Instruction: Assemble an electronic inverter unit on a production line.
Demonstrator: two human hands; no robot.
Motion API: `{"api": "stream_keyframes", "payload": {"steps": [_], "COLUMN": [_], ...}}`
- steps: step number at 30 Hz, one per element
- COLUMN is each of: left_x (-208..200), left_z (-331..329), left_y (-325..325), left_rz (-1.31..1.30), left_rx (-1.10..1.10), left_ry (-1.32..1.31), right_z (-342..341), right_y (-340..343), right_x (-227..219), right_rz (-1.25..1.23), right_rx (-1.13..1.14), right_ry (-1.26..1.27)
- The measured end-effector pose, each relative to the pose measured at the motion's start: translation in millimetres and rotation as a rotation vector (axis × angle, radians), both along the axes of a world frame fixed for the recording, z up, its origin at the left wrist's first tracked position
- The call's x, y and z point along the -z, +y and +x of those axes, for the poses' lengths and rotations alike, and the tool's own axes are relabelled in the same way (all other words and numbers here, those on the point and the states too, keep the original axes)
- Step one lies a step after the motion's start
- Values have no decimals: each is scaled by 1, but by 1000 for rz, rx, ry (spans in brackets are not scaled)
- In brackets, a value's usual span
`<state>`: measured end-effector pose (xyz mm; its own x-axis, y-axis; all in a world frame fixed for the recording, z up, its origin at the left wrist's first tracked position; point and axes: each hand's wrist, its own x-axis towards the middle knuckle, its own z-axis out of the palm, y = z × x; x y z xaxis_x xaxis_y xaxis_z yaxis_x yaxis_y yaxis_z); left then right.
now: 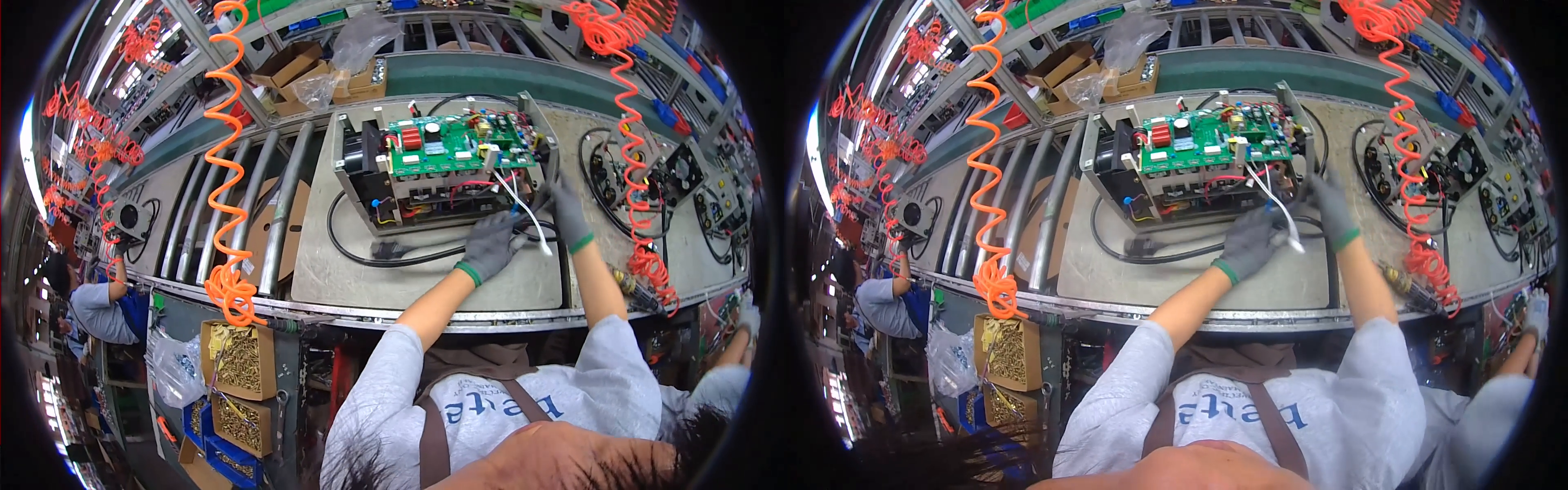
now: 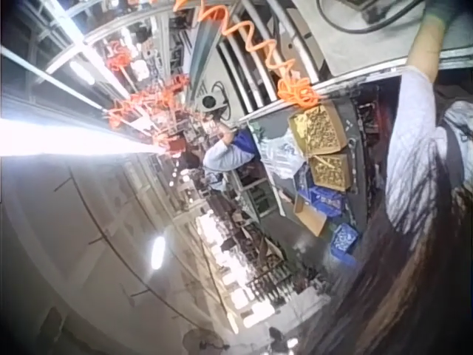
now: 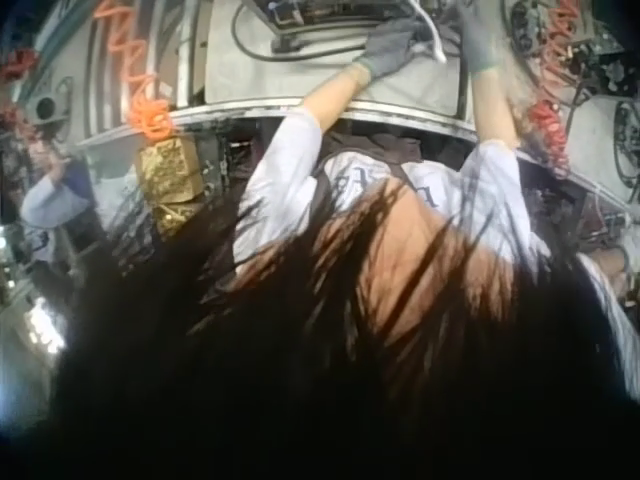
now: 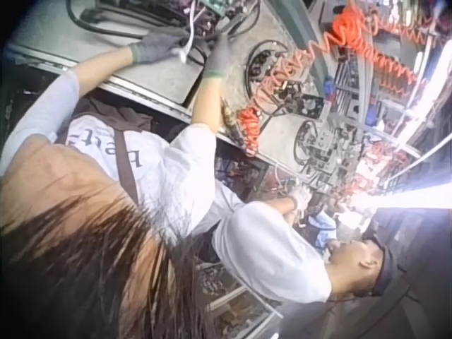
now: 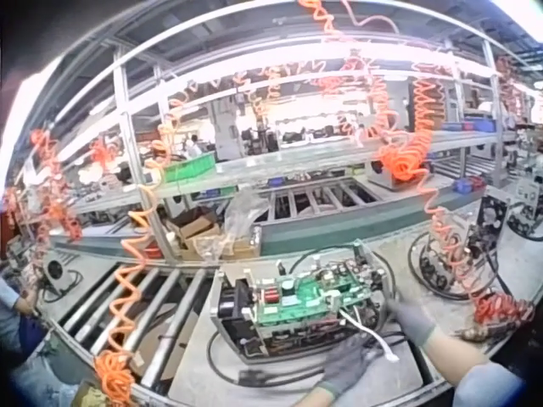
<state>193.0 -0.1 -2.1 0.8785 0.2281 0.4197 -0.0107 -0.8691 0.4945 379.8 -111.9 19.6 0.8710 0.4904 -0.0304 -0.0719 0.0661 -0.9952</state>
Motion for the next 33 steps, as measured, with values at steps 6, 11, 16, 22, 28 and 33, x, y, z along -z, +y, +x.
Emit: {"api": "stream_keyframes", "payload": {"steps": [6, 11, 16, 22, 28, 33], "left_x": [2, 0, -7, -7, 7, 43], "left_z": [2, -12, -43, -124, -214, -255], "left_y": [37, 63, 100, 162, 224, 287], "left_rz": [12, -132, -5, 16, 111, 31], "left_rx": [148, 325, 236, 2, -738, -1493], "left_ry": [-68, -124, -34, 163, 330, -16], "right_z": [-22, -47, -91, -176, -235, -218], "right_y": [-24, -11, 32, 115, 212, 211], "right_x": [3, 13, 13, -29, 13, -44], "right_rz": [-267, -218, -221, -346, -368, -335], "right_rx": [-318, -245, -150, -313, -390, -740], "right_ry": [-308, -215, -490, -278, -557, -616]}}
